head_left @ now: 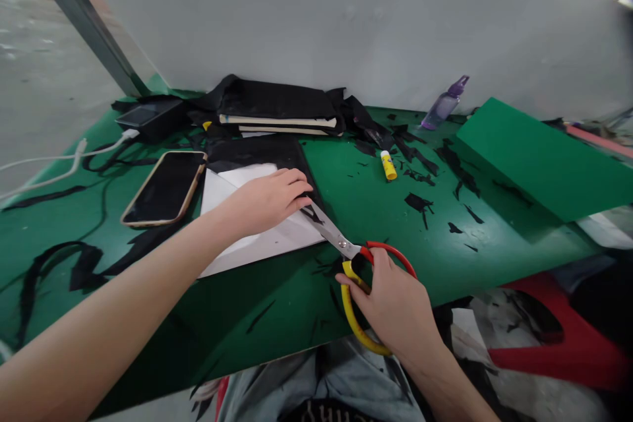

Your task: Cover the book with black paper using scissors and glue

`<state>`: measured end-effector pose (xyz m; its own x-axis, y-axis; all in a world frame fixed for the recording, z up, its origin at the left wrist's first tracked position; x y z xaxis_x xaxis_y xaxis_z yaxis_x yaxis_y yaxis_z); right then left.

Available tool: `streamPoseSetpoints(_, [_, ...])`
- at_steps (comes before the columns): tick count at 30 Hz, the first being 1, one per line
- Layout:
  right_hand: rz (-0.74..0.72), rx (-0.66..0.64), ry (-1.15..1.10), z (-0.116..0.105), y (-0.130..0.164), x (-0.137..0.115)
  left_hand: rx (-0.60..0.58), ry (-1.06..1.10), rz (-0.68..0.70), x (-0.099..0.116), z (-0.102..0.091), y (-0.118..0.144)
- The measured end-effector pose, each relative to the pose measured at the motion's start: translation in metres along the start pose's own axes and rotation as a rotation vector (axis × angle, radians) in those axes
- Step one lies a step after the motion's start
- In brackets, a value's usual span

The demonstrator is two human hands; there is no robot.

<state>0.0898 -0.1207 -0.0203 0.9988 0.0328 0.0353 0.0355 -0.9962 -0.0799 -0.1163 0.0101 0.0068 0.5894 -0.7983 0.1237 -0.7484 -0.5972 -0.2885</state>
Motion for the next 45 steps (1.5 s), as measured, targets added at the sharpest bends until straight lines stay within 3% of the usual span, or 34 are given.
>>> streamPoseSetpoints(7, [0.017,-0.045,-0.006,-0.001,0.015,0.009,-0.084,0.133,-0.078,-0.002,0.005,-0.001])
streamPoseSetpoints(15, [0.036,-0.034,-0.035,0.002,0.027,0.018,-0.124,0.223,-0.051,0.004,-0.001,0.001])
streamPoseSetpoints(33, [0.006,0.076,0.034,0.003,0.024,0.013,-0.138,0.228,-0.024,0.003,0.001,0.001])
streamPoseSetpoints(45, [0.011,0.029,0.023,0.000,0.021,0.010,-0.174,0.310,-0.042,0.010,-0.001,0.000])
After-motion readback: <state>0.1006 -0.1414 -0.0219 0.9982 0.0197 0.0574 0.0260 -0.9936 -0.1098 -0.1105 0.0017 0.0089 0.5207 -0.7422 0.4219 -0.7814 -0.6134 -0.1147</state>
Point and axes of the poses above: each hand's wrist, its own y-axis away from the middle knuckle, its own z-axis out of the palm, x = y × z, the point moved 3 cm from there along -y, towards the middle knuckle, and after that the axes turned 7 degrees about y, right-handed, at the moved point
